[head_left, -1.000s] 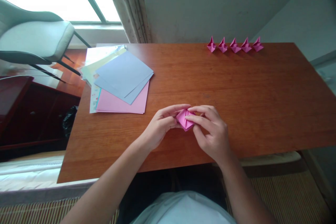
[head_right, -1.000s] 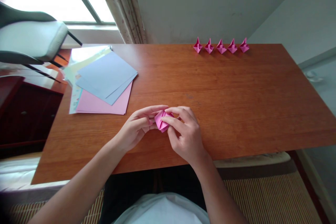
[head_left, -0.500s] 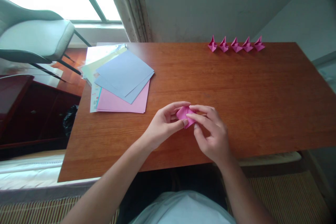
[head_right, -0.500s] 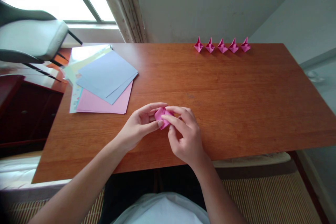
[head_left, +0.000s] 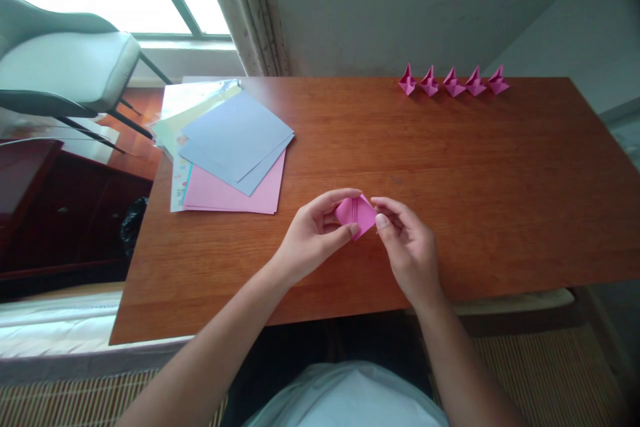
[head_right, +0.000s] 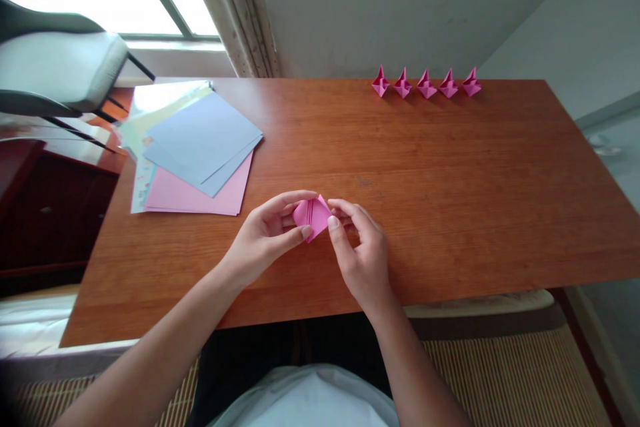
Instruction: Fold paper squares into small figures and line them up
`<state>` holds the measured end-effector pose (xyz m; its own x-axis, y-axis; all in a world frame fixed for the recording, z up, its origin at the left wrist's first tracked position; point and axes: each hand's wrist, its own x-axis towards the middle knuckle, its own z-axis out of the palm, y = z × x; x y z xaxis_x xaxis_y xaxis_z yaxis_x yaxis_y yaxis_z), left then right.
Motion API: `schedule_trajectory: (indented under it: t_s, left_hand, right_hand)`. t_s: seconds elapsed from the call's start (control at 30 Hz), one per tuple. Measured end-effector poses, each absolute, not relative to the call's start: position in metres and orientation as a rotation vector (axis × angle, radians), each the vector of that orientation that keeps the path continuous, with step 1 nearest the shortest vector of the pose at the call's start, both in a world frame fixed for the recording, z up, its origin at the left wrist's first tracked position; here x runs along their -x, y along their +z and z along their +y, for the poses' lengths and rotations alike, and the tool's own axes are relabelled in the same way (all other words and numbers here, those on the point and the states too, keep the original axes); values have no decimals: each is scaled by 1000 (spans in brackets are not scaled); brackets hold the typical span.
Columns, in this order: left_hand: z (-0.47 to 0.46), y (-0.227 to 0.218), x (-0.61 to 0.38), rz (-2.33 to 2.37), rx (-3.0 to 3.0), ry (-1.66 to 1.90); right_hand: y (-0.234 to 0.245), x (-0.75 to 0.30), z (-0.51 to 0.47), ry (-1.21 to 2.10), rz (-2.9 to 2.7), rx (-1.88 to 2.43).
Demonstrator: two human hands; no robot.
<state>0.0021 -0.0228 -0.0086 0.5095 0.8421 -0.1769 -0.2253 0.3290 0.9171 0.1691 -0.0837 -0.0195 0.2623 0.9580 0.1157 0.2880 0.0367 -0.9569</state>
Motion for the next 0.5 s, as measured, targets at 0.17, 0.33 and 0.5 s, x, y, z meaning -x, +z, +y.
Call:
schedule_trajectory:
  t_s: [0.17,0.33,0.5]
  left_hand:
    - [-24,-9,-3,751,-1020,801]
    - [-24,-9,-3,755,-1029,793]
    - [-24,-8,-4,754,-1024,790]
  right_hand:
    - [-17,-169,-83,813,-1243,1461]
    - [-16,-168,-83,788,-1275,1470]
    - [-17,-168,-84,757,-1299,1472]
